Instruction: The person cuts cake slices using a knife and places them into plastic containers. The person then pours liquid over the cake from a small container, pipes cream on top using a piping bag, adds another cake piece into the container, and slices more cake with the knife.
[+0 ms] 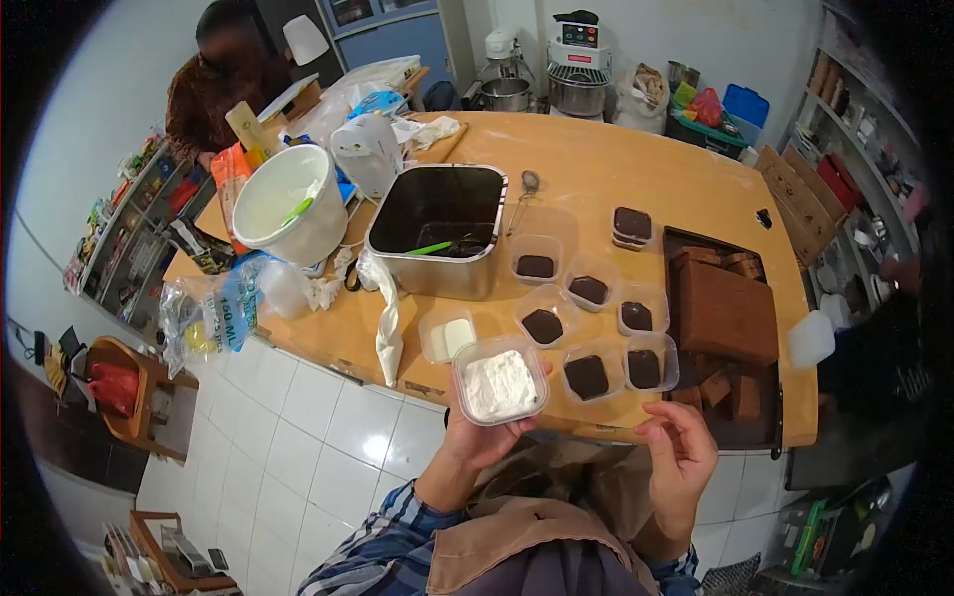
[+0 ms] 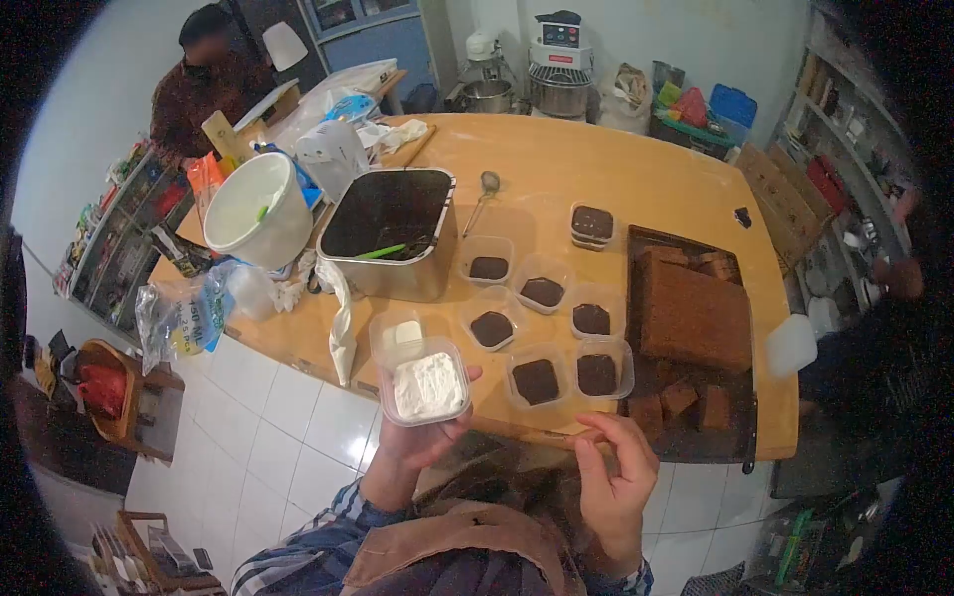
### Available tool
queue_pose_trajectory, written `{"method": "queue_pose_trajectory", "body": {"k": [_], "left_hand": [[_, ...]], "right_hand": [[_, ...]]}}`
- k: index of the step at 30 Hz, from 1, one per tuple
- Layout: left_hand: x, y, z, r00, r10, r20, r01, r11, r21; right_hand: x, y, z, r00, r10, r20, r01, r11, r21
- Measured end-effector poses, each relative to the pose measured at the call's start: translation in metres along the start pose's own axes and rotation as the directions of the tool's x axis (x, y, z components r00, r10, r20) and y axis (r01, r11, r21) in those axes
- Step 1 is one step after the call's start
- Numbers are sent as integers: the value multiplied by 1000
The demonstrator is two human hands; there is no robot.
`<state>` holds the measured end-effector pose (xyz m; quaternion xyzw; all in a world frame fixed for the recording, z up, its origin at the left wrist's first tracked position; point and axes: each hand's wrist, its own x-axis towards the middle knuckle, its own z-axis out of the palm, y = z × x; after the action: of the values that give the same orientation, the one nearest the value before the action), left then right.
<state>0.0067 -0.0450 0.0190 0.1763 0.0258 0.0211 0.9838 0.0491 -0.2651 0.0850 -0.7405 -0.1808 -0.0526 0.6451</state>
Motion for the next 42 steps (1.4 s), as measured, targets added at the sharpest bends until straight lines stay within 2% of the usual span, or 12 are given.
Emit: {"method": "queue_pose_trajectory", "body": {"k": [2,6,7,10,14,22,23,26,27,31,35,42], "left_hand": [[-3,-2,-5,998,-40,51,40,999,-10],[-13,1,-16,999,1,32,1,999,-48],[-16,3,-18,1000,14,16,-13,998,-62],[-24,8,-25,997,46,-55,-49,997,-64],[-27,4,-26,994,80,-72,-85,995,-61],[-22,-8,-20,996,92,-15,-93,995,-35],[-22,-7,-22,996,85,0,-85,996,-14],[-23,-6,-28,997,76,14,-76,997,25],[-23,-6,-27,997,72,3,-72,997,21],[-26,-7,-24,996,92,-20,-91,995,33],[-32,-4,-25,986,108,-128,-94,989,112],[-33,2,-25,970,180,-164,-159,978,134]], "right_hand": [[-3,8,-10,1000,-1,-22,0,999,-41],[-7,24,-28,991,23,-130,-33,997,-73],[-7,24,-32,985,62,-160,-62,998,0],[-7,28,-52,965,71,-252,-66,997,29],[-6,32,-85,927,-2,-374,-34,995,-90],[-3,30,-133,865,2,-501,-167,944,-286],[0,32,-141,882,-12,-470,-189,906,-379],[35,22,-145,947,-199,-251,-19,747,-665],[51,12,-140,960,-177,-215,-21,724,-689],[132,50,-147,964,-236,124,241,574,-783],[200,92,-129,954,-195,228,296,494,-818],[235,125,-98,969,-57,242,236,518,-822]]}}
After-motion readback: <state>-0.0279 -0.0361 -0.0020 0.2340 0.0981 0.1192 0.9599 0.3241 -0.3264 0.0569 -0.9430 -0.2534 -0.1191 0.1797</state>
